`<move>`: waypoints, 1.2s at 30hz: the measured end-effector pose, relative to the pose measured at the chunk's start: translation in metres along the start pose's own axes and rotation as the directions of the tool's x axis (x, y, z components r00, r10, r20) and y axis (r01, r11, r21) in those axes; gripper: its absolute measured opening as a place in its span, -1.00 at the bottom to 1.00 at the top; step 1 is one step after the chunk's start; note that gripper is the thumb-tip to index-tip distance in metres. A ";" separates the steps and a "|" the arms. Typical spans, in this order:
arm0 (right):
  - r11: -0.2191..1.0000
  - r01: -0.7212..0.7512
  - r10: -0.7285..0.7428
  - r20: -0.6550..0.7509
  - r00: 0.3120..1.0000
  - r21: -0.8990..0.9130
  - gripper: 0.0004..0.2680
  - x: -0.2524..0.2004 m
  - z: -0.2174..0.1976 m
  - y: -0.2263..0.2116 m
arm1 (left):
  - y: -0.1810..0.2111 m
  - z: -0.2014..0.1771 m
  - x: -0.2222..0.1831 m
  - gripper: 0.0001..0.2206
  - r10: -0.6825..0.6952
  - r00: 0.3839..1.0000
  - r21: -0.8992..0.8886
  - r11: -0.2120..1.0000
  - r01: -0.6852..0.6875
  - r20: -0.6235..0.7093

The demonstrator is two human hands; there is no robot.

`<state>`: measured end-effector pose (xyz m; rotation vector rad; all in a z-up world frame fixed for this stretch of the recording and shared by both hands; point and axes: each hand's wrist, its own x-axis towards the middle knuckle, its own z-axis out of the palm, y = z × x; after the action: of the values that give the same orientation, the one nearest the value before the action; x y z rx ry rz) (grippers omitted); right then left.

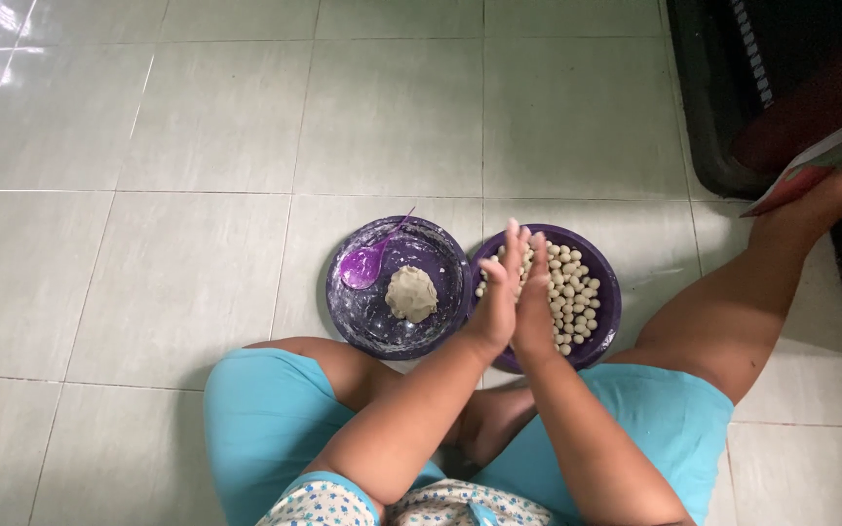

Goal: Rolling small pieces of dough into uniform balls using palms and placing them in a container.

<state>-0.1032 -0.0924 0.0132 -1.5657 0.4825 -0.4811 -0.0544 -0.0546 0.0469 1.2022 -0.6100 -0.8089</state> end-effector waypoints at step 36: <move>0.934 0.054 -0.027 -0.079 0.997 0.354 -0.32 0.015 0.006 -0.021 | -0.046 -0.030 0.028 -0.22 0.041 0.999 0.120 0.992 -0.040 -0.012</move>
<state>-0.0876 -0.0951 0.0343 -1.2134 0.3930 -0.6224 -0.0247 -0.0668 -0.0056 1.2995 -0.6770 -0.7375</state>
